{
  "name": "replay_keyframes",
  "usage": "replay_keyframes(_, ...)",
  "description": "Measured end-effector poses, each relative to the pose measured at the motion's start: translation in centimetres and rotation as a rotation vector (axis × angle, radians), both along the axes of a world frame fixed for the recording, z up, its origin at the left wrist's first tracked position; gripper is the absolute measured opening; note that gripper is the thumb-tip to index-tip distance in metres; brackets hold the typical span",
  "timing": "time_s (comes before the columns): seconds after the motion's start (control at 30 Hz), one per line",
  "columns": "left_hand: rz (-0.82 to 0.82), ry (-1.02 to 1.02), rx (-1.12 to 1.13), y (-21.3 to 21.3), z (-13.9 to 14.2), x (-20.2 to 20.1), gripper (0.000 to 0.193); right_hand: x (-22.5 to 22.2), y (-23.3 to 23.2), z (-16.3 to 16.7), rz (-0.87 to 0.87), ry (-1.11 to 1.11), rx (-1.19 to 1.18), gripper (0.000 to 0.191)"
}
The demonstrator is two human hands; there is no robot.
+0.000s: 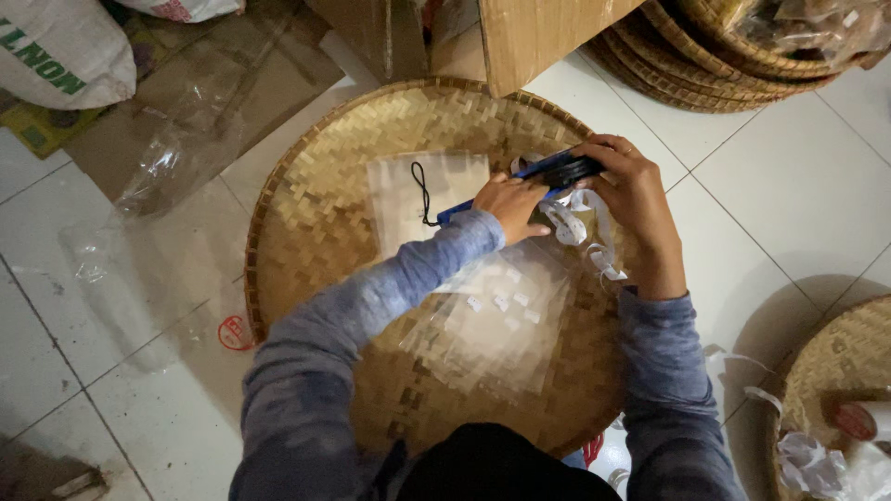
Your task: The person threads a roll of white tape into a blue handheld bag-sealing machine, adjusting the tape and machine parts. They then seal clear plastic bags one at a time, pressing each bag's open end into the sealer and setting the sealed bags on a woven bamboo tray.
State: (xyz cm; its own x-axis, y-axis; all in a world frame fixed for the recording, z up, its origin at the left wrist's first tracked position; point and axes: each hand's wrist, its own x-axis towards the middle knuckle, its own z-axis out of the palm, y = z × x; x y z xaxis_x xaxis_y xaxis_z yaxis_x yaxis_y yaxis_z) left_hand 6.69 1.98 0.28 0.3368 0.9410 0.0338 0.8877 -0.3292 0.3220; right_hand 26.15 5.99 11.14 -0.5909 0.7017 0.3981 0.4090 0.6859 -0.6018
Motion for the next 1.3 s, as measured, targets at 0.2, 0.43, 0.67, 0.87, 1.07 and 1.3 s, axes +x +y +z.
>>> replay_keyframes(0.2,-0.030,-0.124,0.080,-0.2,-0.7,-0.5,0.074,-0.1,0.0,-0.3,0.029,0.011,-0.035,0.052)
replay_keyframes(0.43,0.169,-0.108,0.010,-0.1,-0.4,2.1,0.045,0.1,-0.2,-0.4,0.015,0.031,-0.029,0.051)
replay_keyframes(0.67,0.261,-0.055,0.200,0.0,-1.5,4.0,0.023,0.1,-0.1,-0.6,-0.007,0.045,-0.026,0.050)
replay_keyframes(0.87,0.183,-0.057,0.099,-0.2,-0.6,1.9,0.040,-0.1,-0.2,-0.6,0.005,0.055,-0.042,0.050)
replay_keyframes(1.07,0.232,0.029,0.117,-0.9,-0.3,2.3,0.060,-0.5,-0.5,-0.3,0.030,0.018,-0.007,0.052)
replay_keyframes(1.3,0.309,0.095,0.229,0.4,-3.0,3.7,0.018,-0.5,-0.6,-0.1,0.019,0.003,-0.013,0.052)
